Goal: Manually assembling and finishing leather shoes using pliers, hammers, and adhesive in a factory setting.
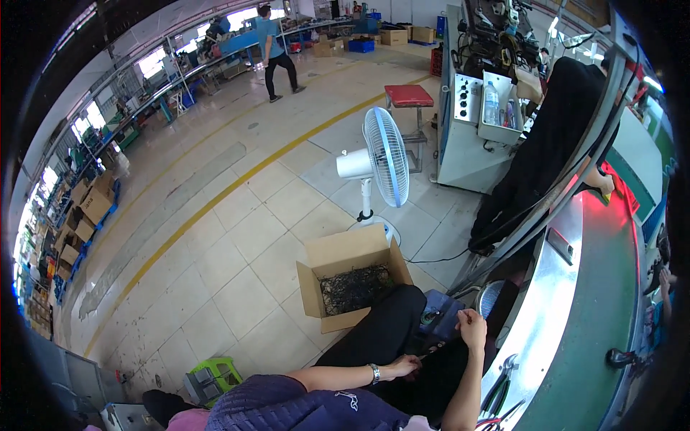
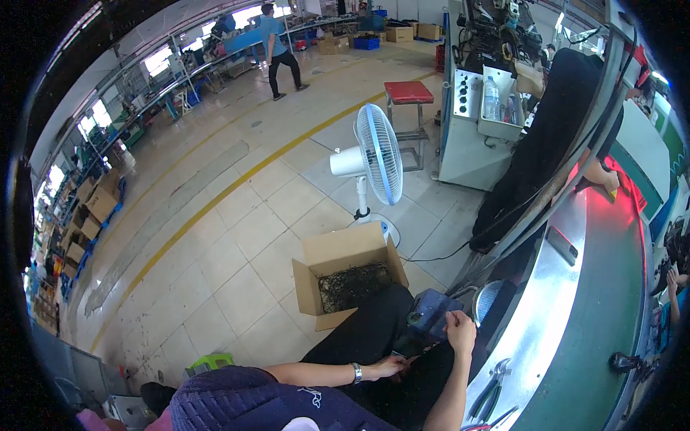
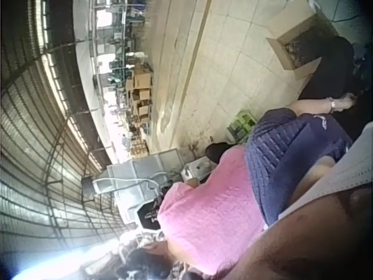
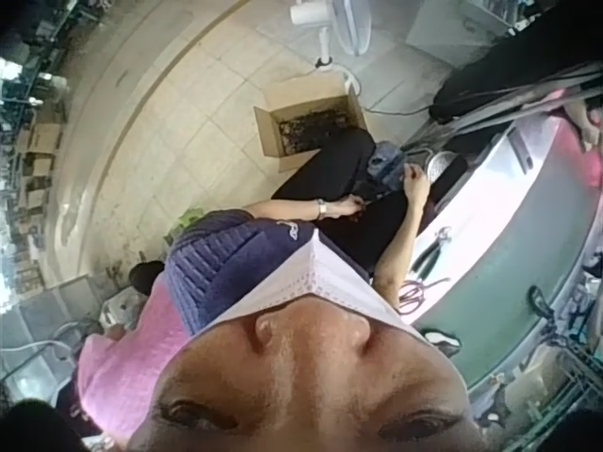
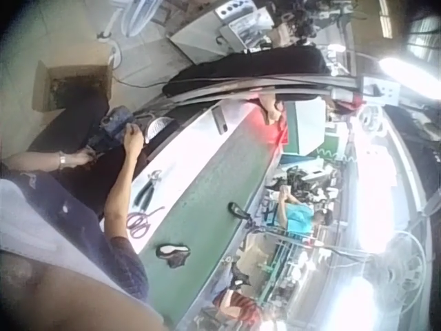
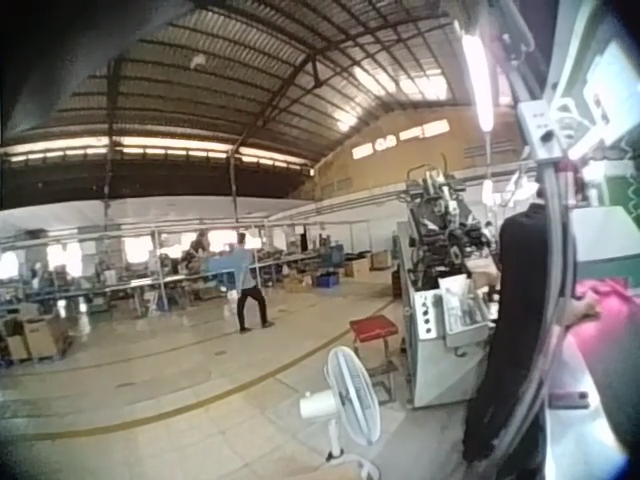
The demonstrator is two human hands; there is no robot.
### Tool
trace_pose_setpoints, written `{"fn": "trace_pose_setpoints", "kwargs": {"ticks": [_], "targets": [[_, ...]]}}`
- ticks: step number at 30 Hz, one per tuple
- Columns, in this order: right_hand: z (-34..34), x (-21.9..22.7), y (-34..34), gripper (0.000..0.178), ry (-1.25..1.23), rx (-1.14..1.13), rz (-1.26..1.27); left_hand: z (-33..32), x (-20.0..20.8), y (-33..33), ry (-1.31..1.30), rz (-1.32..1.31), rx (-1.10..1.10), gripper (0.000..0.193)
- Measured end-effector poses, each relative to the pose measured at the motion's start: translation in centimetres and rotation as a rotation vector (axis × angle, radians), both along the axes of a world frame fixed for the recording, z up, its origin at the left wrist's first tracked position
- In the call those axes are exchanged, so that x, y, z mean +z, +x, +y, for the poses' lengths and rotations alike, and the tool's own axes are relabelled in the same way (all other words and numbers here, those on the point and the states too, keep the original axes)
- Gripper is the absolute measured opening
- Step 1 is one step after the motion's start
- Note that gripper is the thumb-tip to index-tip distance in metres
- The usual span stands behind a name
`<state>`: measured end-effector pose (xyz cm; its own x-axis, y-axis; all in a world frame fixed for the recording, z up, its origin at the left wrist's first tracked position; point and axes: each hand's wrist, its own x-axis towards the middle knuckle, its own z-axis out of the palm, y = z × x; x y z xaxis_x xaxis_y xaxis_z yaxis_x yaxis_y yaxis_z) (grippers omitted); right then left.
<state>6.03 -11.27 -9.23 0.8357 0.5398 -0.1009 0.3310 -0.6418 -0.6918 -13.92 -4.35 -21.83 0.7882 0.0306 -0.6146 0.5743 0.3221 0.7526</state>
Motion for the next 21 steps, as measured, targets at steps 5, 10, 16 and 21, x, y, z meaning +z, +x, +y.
{"fn": "trace_pose_setpoints", "kwargs": {"ticks": [5, 10, 16, 21], "targets": [[0.0, -0.5, 0.2, 0.019, 0.064, -0.019, -0.005, 0.0, 0.4, 0.0, -0.013, -0.002, 0.028, 0.017], [-0.1, -1.1, 0.4, 0.020, 0.080, -0.003, -0.013, 0.0, 0.6, 0.0, -0.020, 0.001, 0.020, 0.016], [0.0, -0.5, 0.1, 0.019, 0.074, -0.009, 0.014, 0.1, 0.8, 0.0, -0.013, 0.013, 0.013, 0.017], [0.0, -0.6, 0.2, 0.019, 0.072, 0.000, 0.000, 0.0, 0.8, 0.0, -0.036, 0.017, 0.014, 0.017]]}}
